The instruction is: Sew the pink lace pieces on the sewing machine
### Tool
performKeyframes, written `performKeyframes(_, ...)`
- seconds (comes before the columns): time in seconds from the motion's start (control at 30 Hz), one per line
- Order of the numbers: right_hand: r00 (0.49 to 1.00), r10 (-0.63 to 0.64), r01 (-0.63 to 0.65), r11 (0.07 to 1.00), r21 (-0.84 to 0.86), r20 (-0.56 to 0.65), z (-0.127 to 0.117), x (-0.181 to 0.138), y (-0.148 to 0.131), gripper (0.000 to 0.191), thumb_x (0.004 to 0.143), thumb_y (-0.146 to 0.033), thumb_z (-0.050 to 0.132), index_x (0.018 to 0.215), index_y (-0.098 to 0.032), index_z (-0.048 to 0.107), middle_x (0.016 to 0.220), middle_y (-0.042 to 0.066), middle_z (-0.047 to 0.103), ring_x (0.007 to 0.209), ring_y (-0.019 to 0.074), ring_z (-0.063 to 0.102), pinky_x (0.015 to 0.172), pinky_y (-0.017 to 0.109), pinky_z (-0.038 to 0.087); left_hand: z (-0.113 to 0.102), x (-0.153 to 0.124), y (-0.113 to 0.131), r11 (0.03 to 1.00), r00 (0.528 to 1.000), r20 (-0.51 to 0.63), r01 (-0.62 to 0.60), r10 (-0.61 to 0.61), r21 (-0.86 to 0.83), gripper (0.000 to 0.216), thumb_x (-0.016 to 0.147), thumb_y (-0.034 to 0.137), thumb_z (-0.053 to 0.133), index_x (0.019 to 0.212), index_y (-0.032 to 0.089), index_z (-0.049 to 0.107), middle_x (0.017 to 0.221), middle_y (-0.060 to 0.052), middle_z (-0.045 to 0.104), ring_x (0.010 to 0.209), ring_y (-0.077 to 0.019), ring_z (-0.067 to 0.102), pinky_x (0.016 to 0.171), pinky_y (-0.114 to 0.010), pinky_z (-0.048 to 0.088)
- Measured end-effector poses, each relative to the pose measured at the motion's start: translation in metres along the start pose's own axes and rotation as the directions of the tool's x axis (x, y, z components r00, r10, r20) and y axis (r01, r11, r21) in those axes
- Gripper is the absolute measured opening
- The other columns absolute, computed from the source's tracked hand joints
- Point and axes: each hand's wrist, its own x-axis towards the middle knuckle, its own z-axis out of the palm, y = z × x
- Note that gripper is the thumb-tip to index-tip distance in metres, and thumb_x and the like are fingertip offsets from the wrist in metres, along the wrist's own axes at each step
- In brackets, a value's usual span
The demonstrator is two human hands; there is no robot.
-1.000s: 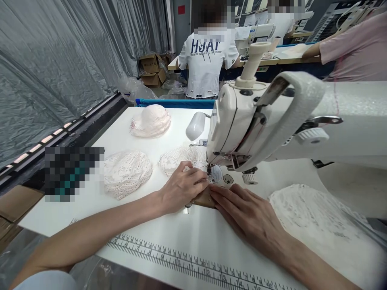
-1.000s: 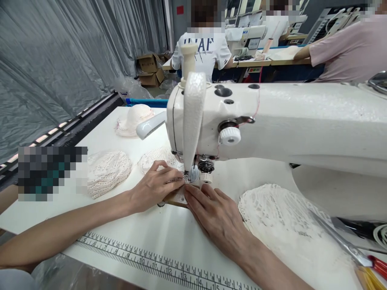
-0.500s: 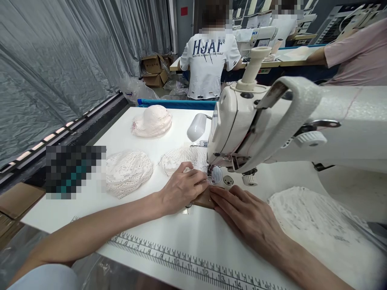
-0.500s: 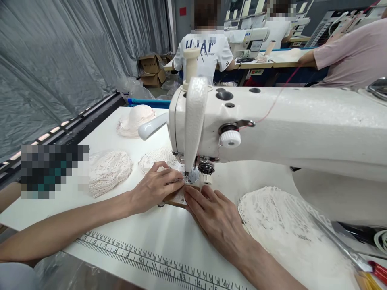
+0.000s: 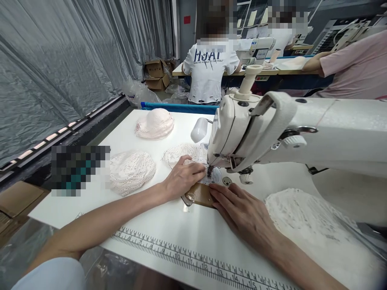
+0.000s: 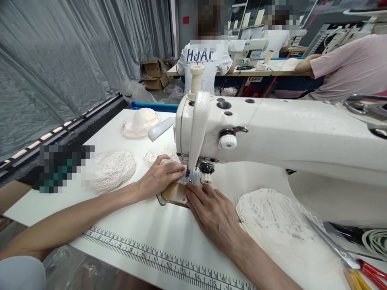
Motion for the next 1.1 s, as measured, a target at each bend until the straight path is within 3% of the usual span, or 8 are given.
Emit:
performKeyframes(0.3, 1.000, 0.017, -0.017, 0.999, 0.032, 0.020, 0.001, 0.004, -0.001, 0.023, 0.092, -0.019, 0.042, 0.104, -0.014, 0.060, 0.109, 0.009, 0.064, 0.086, 0.0211, 0.055, 0.062, 0.030, 0.047, 0.001, 0.000, -0.006, 0.998, 0.996, 0.063, 0.067, -0.067, 0.006, 0.033, 0.096, 0.013, 0.027, 0.120, 0.017, 0.049, 0.125, -0.009, 0.055, 0.115, -0.0141, 0.050, 0.104, -0.039, 0.025)
performKeyframes(0.4, 0.998, -0.014, 0.011, 0.999, 0.042, 0.067, -0.014, 0.002, -0.013, 0.021, 0.093, -0.020, 0.042, 0.099, -0.013, 0.061, 0.103, 0.010, 0.065, 0.088, 0.0215, 0.055, 0.065, 0.032, 0.046, -0.003, -0.006, 0.000, 0.977, 0.966, 0.150, 0.209, -0.211, 0.034, 0.035, 0.097, 0.024, 0.029, 0.128, 0.021, 0.046, 0.134, -0.009, 0.048, 0.128, -0.0223, 0.039, 0.105, -0.047, 0.023)
performKeyframes(0.53, 0.967, -0.126, 0.073, 0.969, 0.235, 0.221, -0.052, -0.015, -0.031, 0.019, 0.093, -0.027, 0.044, 0.093, -0.016, 0.059, 0.089, 0.004, 0.065, 0.078, 0.0163, 0.054, 0.066, 0.029, 0.043, -0.015, -0.039, 0.023, 0.983, 0.949, 0.257, 0.184, -0.181, 0.011, 0.044, 0.096, 0.033, 0.030, 0.140, 0.028, 0.027, 0.143, -0.007, 0.037, 0.133, -0.0299, 0.029, 0.102, -0.066, 0.016)
performKeyframes(0.63, 0.980, 0.086, -0.115, 0.980, 0.164, 0.177, -0.071, -0.040, -0.028, 0.021, 0.092, -0.032, 0.045, 0.092, -0.016, 0.058, 0.089, 0.007, 0.063, 0.079, 0.0172, 0.054, 0.068, 0.029, 0.043, -0.023, -0.079, 0.053, 0.990, 0.960, 0.243, 0.135, -0.140, 0.039, 0.050, 0.096, 0.033, 0.029, 0.143, 0.030, 0.013, 0.144, -0.007, 0.034, 0.137, -0.0280, 0.020, 0.103, -0.067, 0.010)
performKeyframes(0.77, 0.906, 0.423, -0.397, 0.857, -0.328, 0.011, -0.063, -0.077, 0.004, 0.021, 0.090, -0.031, 0.046, 0.089, -0.014, 0.057, 0.096, 0.013, 0.061, 0.083, 0.0236, 0.054, 0.065, 0.033, 0.041, -0.022, -0.111, 0.095, 0.999, 0.968, 0.248, -0.020, 0.026, -0.026, 0.075, 0.081, 0.058, 0.047, 0.143, 0.029, 0.016, 0.140, -0.010, 0.039, 0.137, -0.0325, 0.017, 0.102, -0.068, -0.004)
performKeyframes(0.9, 0.900, 0.435, -0.421, 0.841, -0.340, -0.039, -0.063, -0.094, 0.029, 0.027, 0.093, -0.024, 0.032, 0.079, -0.016, 0.054, 0.072, 0.008, 0.060, 0.059, 0.0182, 0.053, 0.047, 0.027, 0.031, -0.024, -0.083, 0.132, 0.968, 0.931, 0.298, -0.154, 0.210, -0.199, 0.081, 0.074, 0.063, 0.052, 0.139, 0.020, 0.029, 0.140, -0.015, 0.038, 0.137, -0.0368, 0.016, 0.099, -0.073, -0.002)
performKeyframes(1.0, 0.857, 0.476, -0.514, 0.801, -0.307, -0.195, -0.098, -0.086, 0.030, 0.039, 0.096, -0.037, 0.021, 0.080, -0.017, 0.051, 0.057, 0.007, 0.054, 0.046, 0.0179, 0.046, 0.044, 0.029, 0.029, -0.021, -0.030, 0.155, 0.921, 0.890, 0.326, -0.209, 0.318, -0.329, 0.060, 0.087, 0.050, 0.045, 0.136, 0.016, 0.034, 0.143, -0.015, 0.034, 0.136, -0.0364, 0.019, 0.095, -0.076, 0.014)
performKeyframes(1.1, 0.843, 0.487, -0.535, 0.807, -0.252, -0.228, -0.143, -0.058, 0.021, 0.037, 0.092, -0.050, 0.026, 0.080, -0.023, 0.047, 0.057, 0.005, 0.051, 0.047, 0.0184, 0.047, 0.047, 0.031, 0.029, -0.010, 0.023, 0.168, 0.870, 0.847, 0.326, -0.272, 0.419, -0.411, 0.041, 0.090, 0.037, 0.045, 0.126, 0.015, 0.047, 0.142, -0.013, 0.037, 0.132, -0.0378, 0.027, 0.092, -0.075, 0.024)
